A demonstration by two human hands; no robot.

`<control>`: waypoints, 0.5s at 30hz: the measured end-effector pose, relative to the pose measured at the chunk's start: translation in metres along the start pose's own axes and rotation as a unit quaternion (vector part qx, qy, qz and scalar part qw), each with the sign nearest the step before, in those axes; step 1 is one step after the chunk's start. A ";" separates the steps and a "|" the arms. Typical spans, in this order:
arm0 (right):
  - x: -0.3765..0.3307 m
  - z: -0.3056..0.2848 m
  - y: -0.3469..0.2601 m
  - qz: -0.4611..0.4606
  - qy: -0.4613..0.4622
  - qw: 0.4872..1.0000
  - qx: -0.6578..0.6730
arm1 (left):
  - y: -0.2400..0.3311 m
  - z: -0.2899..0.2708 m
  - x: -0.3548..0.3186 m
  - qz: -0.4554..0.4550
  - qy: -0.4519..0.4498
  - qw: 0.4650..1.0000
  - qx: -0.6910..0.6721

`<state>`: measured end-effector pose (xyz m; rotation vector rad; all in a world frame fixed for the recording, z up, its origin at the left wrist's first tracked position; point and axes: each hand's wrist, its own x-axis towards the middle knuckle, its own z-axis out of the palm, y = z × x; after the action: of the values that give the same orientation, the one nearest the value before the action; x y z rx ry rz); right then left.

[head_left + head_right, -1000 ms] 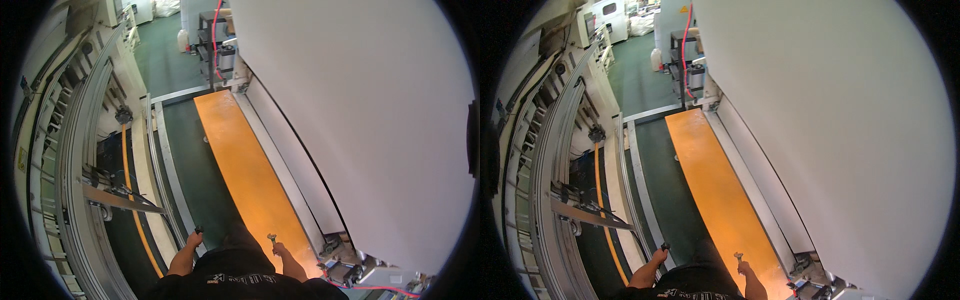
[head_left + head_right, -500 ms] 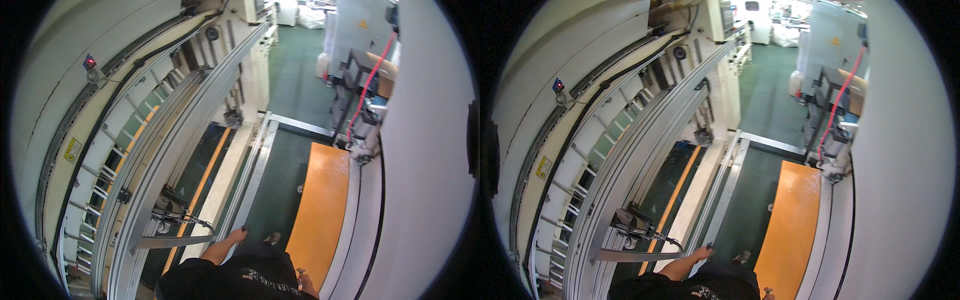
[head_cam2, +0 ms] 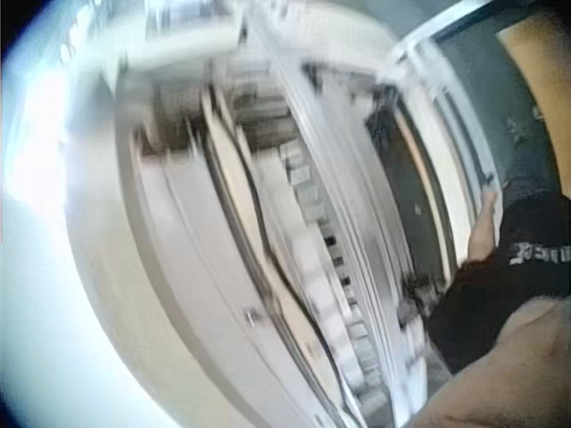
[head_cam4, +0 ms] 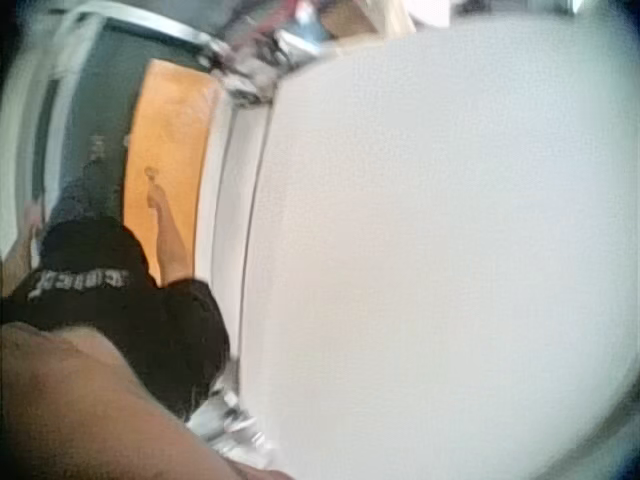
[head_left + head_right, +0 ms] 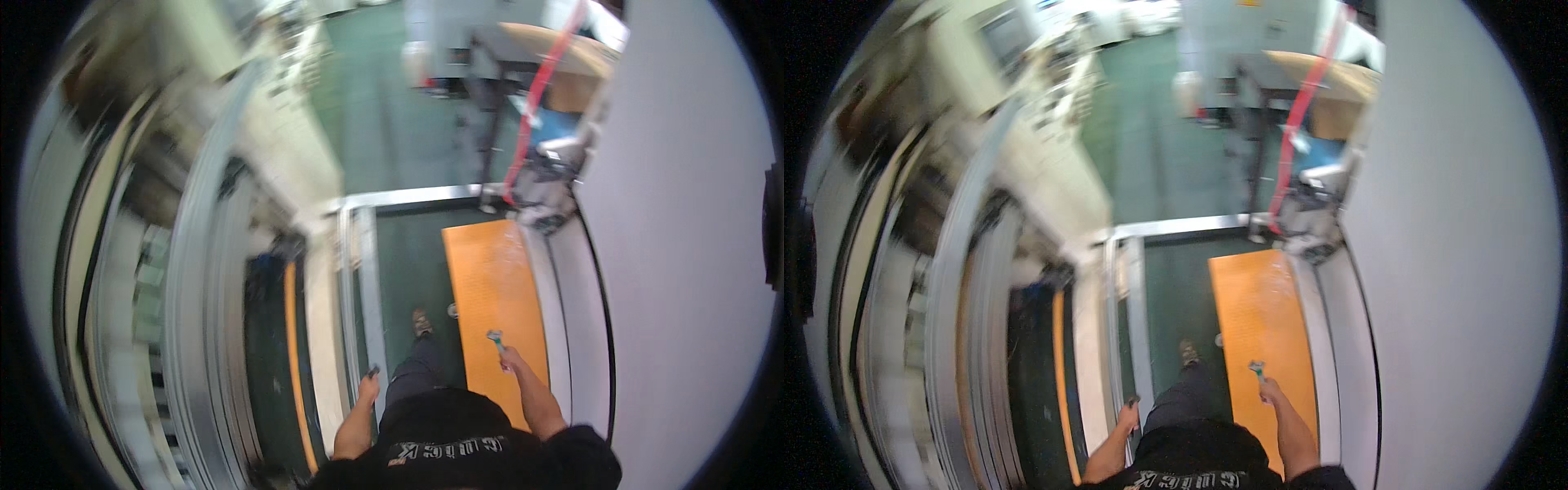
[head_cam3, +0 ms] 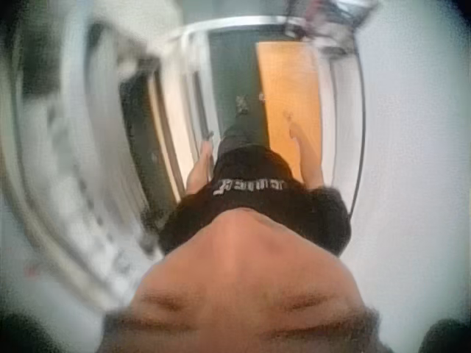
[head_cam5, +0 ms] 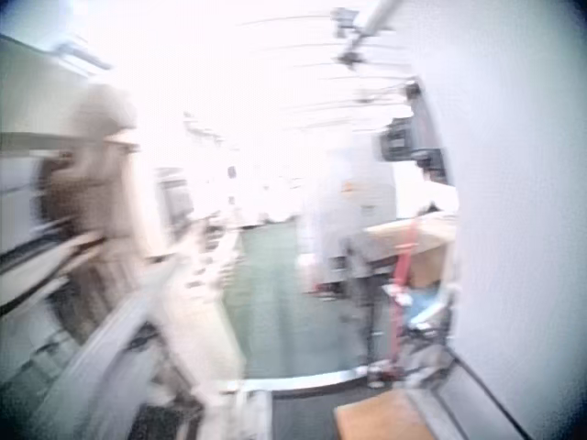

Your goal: The person uses a wrench to tighten or loosen bolts on a large industrial machine. They repeatedly reach into the machine's internal components, adjust the tool, and reposition their hands to access different areas.

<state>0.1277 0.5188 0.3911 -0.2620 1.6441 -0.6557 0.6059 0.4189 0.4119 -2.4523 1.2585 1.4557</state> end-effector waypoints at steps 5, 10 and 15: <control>0.043 -0.007 -0.113 0.076 0.078 0.974 -0.197 | 0.084 -0.001 0.075 -0.025 0.023 0.993 -0.110; 0.089 -0.010 -0.183 0.112 0.099 0.961 -0.235 | 0.208 -0.040 0.128 0.010 -0.035 0.997 -0.065; 0.132 0.002 -0.277 0.084 0.104 0.971 -0.198 | 0.335 -0.071 0.206 0.038 -0.072 0.995 -0.048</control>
<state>0.0506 0.2255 0.4342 -0.3447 1.9711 -0.2270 0.4894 0.0363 0.4184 -2.3278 1.2966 1.7167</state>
